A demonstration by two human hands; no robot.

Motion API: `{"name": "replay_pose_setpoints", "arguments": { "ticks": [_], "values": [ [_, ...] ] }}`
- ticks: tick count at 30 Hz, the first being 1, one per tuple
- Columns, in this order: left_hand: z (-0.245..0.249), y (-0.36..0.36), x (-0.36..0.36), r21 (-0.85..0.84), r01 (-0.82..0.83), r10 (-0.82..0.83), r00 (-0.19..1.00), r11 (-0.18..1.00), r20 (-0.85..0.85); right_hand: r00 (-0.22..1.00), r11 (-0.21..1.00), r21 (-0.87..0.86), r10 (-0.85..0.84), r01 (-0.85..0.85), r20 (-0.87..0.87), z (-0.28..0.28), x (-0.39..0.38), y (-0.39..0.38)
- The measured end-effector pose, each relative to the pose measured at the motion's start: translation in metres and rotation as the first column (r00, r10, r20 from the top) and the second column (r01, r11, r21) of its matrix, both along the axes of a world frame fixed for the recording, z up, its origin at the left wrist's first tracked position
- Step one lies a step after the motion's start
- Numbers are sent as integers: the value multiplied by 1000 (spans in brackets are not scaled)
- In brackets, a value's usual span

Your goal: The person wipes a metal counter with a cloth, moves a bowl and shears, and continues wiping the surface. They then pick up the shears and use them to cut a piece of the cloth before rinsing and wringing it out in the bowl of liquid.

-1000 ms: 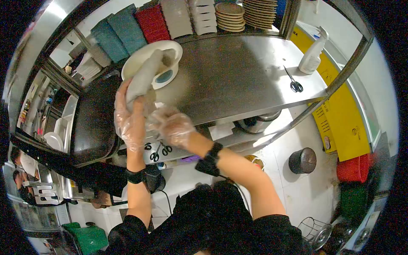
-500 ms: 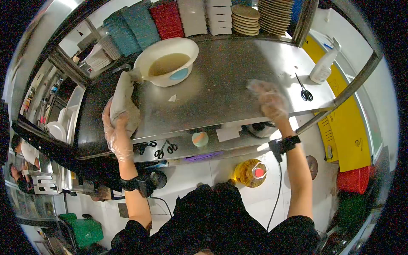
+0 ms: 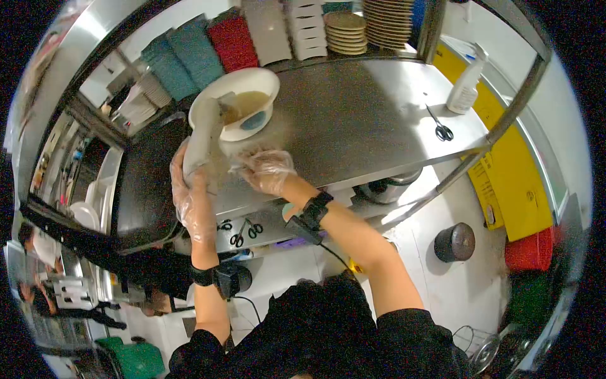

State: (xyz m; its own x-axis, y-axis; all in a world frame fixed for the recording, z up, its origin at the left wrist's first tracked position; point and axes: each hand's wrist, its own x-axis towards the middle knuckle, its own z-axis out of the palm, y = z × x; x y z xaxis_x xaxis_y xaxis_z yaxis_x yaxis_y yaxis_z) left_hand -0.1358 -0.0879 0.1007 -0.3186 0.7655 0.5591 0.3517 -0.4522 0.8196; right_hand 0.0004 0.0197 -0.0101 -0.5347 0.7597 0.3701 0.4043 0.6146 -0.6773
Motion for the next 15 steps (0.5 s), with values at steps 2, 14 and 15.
{"name": "replay_pose_setpoints", "arguments": {
  "ticks": [2,14,15],
  "values": [
    [-5,6,10,-9,2,-2,1000,1000,-24,942,933,285,-279,219,190,28,11,-14],
    [-26,106,145,65,296,-223,830,953,-512,385,303,379,-909,874,-160,6,354,3],
    [-28,116,159,42,294,-216,787,955,-577,269,239,361,-962,902,-37,8,373,2]
  ]
}}
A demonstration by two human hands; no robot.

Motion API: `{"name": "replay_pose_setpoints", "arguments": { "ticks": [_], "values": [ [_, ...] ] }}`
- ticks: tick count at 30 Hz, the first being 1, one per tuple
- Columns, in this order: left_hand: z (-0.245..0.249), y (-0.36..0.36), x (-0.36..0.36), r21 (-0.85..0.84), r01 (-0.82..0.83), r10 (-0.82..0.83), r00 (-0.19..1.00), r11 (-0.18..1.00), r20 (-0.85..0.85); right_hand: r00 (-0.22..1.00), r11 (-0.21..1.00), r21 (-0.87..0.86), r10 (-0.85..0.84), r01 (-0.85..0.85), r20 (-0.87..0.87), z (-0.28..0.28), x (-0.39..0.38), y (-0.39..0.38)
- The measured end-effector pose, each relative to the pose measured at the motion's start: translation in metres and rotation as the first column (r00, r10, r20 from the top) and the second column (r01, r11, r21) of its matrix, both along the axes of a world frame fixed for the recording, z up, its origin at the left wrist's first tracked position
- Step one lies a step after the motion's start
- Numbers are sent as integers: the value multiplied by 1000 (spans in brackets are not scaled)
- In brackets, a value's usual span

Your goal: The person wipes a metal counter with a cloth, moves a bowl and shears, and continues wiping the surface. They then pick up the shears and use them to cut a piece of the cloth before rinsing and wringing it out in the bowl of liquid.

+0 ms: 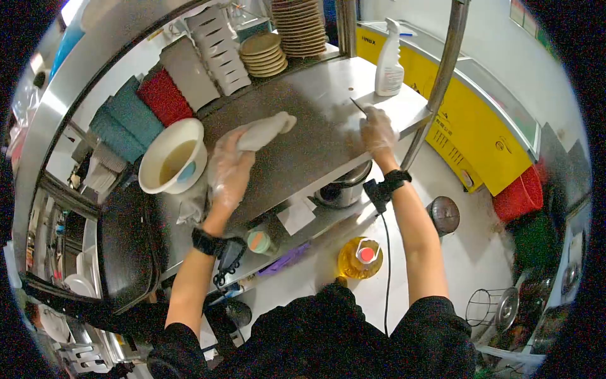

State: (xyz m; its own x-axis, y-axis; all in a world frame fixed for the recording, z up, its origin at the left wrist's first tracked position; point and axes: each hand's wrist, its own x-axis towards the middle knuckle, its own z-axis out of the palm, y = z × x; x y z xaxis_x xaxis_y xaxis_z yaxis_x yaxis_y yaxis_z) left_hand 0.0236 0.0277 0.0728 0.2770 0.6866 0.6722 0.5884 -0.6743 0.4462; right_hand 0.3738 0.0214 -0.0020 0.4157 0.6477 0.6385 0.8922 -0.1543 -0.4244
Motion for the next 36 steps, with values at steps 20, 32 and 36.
{"name": "replay_pose_setpoints", "arguments": {
  "ticks": [20,32,36],
  "values": [
    [-18,14,140,-289,558,-581,462,778,-670,999,740,-672,37,-32,-8,52,101,-21],
    [-78,156,203,204,489,-271,731,848,-626,997,796,-605,20,28,72,50,149,-19],
    [-69,202,143,-48,174,-144,600,984,-787,978,915,-402,43,44,205,34,120,-21]
  ]
}}
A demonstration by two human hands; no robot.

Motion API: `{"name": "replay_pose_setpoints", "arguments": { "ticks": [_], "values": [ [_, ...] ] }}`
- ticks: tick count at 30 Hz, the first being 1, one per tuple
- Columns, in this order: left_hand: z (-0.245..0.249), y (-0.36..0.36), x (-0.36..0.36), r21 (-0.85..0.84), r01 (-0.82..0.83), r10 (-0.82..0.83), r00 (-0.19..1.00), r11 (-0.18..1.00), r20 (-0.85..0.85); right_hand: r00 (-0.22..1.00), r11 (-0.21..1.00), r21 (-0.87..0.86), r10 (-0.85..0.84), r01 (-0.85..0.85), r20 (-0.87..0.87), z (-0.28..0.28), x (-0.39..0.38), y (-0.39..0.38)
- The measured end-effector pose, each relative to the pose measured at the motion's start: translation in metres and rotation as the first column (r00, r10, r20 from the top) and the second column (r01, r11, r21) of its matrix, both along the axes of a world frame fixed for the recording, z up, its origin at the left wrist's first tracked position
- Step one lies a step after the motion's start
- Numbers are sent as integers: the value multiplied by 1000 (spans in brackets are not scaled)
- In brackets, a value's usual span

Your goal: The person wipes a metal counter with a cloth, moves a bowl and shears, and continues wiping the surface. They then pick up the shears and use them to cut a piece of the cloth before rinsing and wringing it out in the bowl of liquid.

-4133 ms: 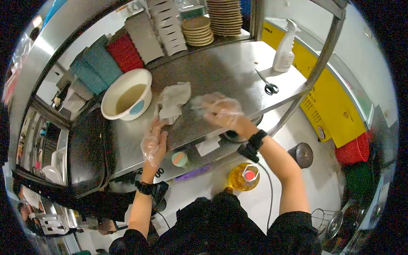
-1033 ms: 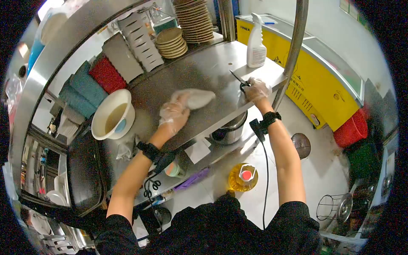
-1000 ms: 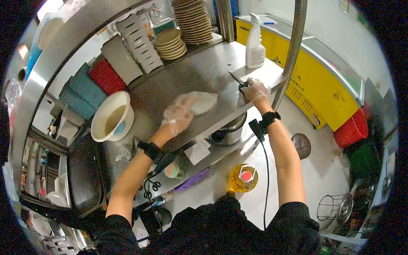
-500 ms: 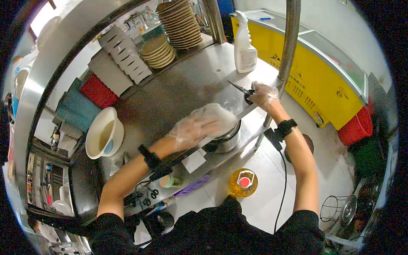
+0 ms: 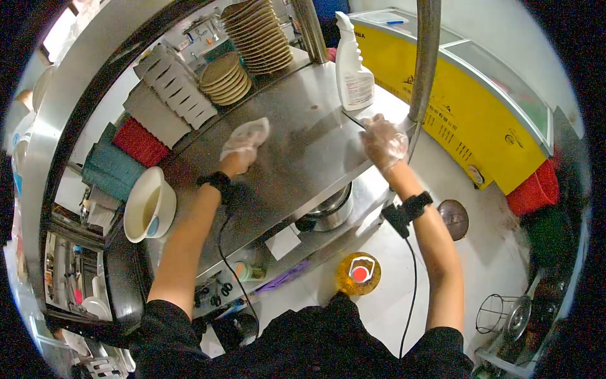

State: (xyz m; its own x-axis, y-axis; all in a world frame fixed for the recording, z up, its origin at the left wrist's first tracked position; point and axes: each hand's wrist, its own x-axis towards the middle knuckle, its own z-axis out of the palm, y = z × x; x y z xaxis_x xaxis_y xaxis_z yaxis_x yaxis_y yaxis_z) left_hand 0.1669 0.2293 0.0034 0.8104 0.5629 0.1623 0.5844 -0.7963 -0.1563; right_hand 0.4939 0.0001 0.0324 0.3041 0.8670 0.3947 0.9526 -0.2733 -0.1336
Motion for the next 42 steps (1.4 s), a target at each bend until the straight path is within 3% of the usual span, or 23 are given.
{"name": "replay_pose_setpoints", "arguments": {
  "ticks": [1,3,4,5,6,8,10,11,12,14,15,17,18,20,23,25,26,31,33,35,38,41,42],
  "values": [
    [-28,17,-6,159,-162,172,983,974,-57,998,994,99,56,-54,-22,-6,-7,1],
    [-67,23,-5,189,-220,225,974,957,-6,988,977,158,150,-144,-31,-10,-26,3],
    [-35,0,-2,192,-108,144,972,975,-185,977,966,177,204,-190,-66,-3,-38,-1],
    [0,-26,1,169,18,43,935,985,-351,963,929,261,269,-263,14,-15,-42,7],
    [36,-52,5,118,141,-67,871,983,-487,899,841,438,415,-318,-143,-32,-47,19],
    [73,-107,45,-185,64,-100,976,981,-193,899,777,521,437,-354,-40,-28,-58,25],
    [36,-99,83,-98,201,-197,979,975,45,911,792,536,401,-292,-96,-34,-65,38],
    [2,-75,99,153,317,-333,938,936,94,922,811,540,357,-227,-149,-38,-67,44],
    [8,-70,114,157,318,-334,938,935,91,884,806,541,411,-240,-221,-40,-67,47],
    [31,-63,142,-64,206,-208,978,977,-24,905,829,518,367,-212,-216,-51,-68,53],
    [26,-42,153,-58,210,-212,977,976,-28,923,852,490,321,-185,-211,-56,-67,55],
    [6,5,171,142,301,-318,940,943,119,895,867,448,360,-216,-265,-58,-65,53],
    [15,6,181,-6,141,-141,990,990,32,884,884,420,352,-206,-308,-57,-67,54],
    [24,27,189,40,87,-88,996,995,27,910,866,456,342,-208,-234,-55,-66,54],
    [16,85,193,-33,-63,63,998,997,3,928,873,439,322,-214,-187,-55,-66,55],
    [-15,137,165,45,66,-76,957,997,280,911,867,439,355,-236,-210,-48,-65,49],
    [-23,157,156,77,31,-53,952,997,300,926,874,441,317,-202,-204,-54,-64,52],
    [-1,158,76,-60,-324,325,946,944,5,949,899,413,246,-149,-194,-49,-62,49],
    [23,133,47,-146,-454,427,885,879,-186,947,891,428,256,-152,-196,-44,-64,46],
    [-15,197,-5,-391,-564,530,824,728,-202,933,854,482,312,-193,-178,-48,-62,46],
    [34,126,-26,-512,-699,661,689,499,-297,925,843,502,328,-194,-193,-47,-63,46],
    [2,126,-68,-190,-710,655,702,679,-279,913,803,558,365,-208,-184,-46,-63,46],
    [15,108,-70,-154,-736,673,669,659,-314,909,809,555,359,-191,-210,-50,-62,48]
  ]
}}
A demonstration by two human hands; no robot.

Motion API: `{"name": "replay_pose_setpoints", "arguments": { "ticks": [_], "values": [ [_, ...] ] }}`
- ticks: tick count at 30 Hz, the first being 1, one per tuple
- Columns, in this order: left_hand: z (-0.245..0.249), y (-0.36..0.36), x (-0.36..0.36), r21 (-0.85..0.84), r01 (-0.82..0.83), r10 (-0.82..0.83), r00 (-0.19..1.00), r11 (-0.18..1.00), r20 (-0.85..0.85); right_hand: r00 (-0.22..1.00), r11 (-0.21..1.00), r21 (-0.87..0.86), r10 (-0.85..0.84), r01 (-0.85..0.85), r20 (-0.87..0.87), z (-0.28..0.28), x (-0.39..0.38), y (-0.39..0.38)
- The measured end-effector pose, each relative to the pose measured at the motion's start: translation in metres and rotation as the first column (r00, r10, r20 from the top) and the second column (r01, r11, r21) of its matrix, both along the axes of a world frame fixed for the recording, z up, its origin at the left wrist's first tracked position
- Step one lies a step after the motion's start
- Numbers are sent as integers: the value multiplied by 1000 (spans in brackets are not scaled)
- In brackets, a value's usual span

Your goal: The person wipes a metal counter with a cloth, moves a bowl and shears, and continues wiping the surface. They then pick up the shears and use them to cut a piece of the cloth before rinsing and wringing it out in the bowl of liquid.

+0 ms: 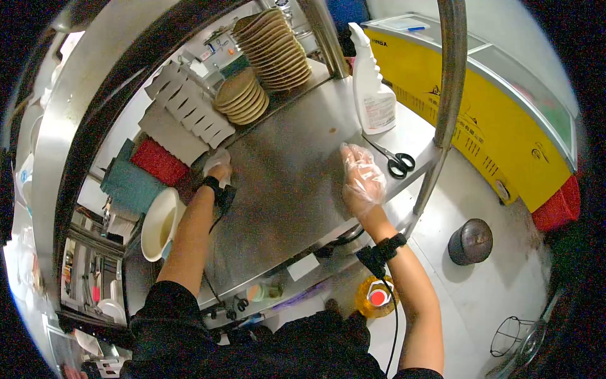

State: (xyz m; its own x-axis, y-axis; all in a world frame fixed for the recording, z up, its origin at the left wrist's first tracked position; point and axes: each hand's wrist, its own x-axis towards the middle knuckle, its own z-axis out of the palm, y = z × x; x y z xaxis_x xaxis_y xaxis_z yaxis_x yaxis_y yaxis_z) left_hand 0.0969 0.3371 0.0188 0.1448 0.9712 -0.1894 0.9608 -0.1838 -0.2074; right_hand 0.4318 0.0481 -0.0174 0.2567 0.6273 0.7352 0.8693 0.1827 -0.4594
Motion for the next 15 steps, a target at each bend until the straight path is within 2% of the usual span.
{"name": "replay_pose_setpoints", "arguments": {
  "ticks": [3,4,6,7,9,11,12,15],
  "values": [
    [18,-30,5,19,-38,39,994,999,-100,999,998,-67,11,-14,-33,2,-2,-6],
    [13,-29,4,16,102,-99,984,995,-148,1000,997,-82,1,-3,-29,1,-2,-4],
    [-9,-18,-1,5,227,-222,956,974,-191,1000,997,-73,-17,17,10,-10,0,3],
    [-35,3,-7,2,310,-309,949,951,-64,1000,996,-88,-12,12,0,-9,1,4],
    [-40,-11,0,194,444,-478,855,875,200,1000,993,-118,-18,17,-6,-5,-3,3],
    [-16,-60,42,276,433,-509,788,858,345,1000,989,-147,-8,5,-22,-3,-3,1],
    [-15,-71,58,182,394,-434,811,901,392,991,996,18,-87,86,103,-12,0,8],
    [-6,-108,98,1,281,-248,844,960,475,996,995,-87,-51,57,77,-5,-1,4]
  ]
}}
